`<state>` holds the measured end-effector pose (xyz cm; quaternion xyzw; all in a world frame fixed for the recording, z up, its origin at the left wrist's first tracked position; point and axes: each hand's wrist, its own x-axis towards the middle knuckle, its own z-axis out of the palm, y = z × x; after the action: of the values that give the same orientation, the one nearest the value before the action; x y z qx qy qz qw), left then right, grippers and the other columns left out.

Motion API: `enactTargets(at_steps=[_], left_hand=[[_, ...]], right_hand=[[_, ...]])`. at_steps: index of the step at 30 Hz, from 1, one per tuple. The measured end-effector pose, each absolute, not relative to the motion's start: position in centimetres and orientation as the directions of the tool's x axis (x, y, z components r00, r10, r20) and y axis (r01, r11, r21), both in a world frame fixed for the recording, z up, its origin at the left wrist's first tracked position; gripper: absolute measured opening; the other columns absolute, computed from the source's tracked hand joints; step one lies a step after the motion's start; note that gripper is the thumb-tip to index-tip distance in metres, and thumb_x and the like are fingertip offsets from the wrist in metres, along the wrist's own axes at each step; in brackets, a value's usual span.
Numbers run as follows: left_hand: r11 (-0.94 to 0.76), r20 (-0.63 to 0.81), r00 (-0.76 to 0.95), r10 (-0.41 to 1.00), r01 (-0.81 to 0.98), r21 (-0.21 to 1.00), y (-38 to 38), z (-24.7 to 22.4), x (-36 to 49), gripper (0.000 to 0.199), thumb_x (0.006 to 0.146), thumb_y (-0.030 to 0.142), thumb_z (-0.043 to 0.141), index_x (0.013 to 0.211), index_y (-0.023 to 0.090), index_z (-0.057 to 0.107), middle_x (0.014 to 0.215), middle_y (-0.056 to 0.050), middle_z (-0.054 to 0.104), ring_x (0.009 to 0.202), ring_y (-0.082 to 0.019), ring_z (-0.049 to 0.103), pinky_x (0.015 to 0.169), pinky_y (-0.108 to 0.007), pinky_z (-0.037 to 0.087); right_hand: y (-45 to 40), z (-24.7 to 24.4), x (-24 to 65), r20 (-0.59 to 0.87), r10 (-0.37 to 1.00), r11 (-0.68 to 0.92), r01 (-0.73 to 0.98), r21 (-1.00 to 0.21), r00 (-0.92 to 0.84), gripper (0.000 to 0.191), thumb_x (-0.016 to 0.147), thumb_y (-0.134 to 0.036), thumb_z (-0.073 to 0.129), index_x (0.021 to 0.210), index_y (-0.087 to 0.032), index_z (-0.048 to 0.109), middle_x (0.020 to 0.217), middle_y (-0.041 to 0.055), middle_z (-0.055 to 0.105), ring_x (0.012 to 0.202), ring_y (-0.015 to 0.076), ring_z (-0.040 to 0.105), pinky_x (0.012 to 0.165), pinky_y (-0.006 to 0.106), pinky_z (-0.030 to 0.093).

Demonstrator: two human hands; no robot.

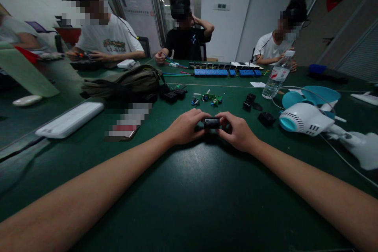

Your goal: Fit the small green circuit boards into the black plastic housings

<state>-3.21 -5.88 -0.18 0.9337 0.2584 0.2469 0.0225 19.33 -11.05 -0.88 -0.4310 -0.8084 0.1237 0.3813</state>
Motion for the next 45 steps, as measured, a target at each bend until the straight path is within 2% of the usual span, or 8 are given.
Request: enactTargets(at_steps=[45], left_hand=[[-0.856, 0.428, 0.745, 0.512, 0.482, 0.185, -6.09, 0.03, -3.17, 0.034, 0.087, 0.028, 0.061, 0.119, 0.018, 0.057, 0.103, -0.009, 0.064, 0.095, -0.023, 0.059, 0.083, -0.036, 0.05]], right_hand=[[-11.11, -0.72, 19.31, 0.478, 0.812, 0.574, 0.608, -0.548, -0.336, 0.031, 0.08, -0.019, 0.063, 0.111, -0.02, 0.058, 0.082, 0.0007, 0.063, 0.066, 0.0135, 0.056, 0.065, 0.026, 0.044]])
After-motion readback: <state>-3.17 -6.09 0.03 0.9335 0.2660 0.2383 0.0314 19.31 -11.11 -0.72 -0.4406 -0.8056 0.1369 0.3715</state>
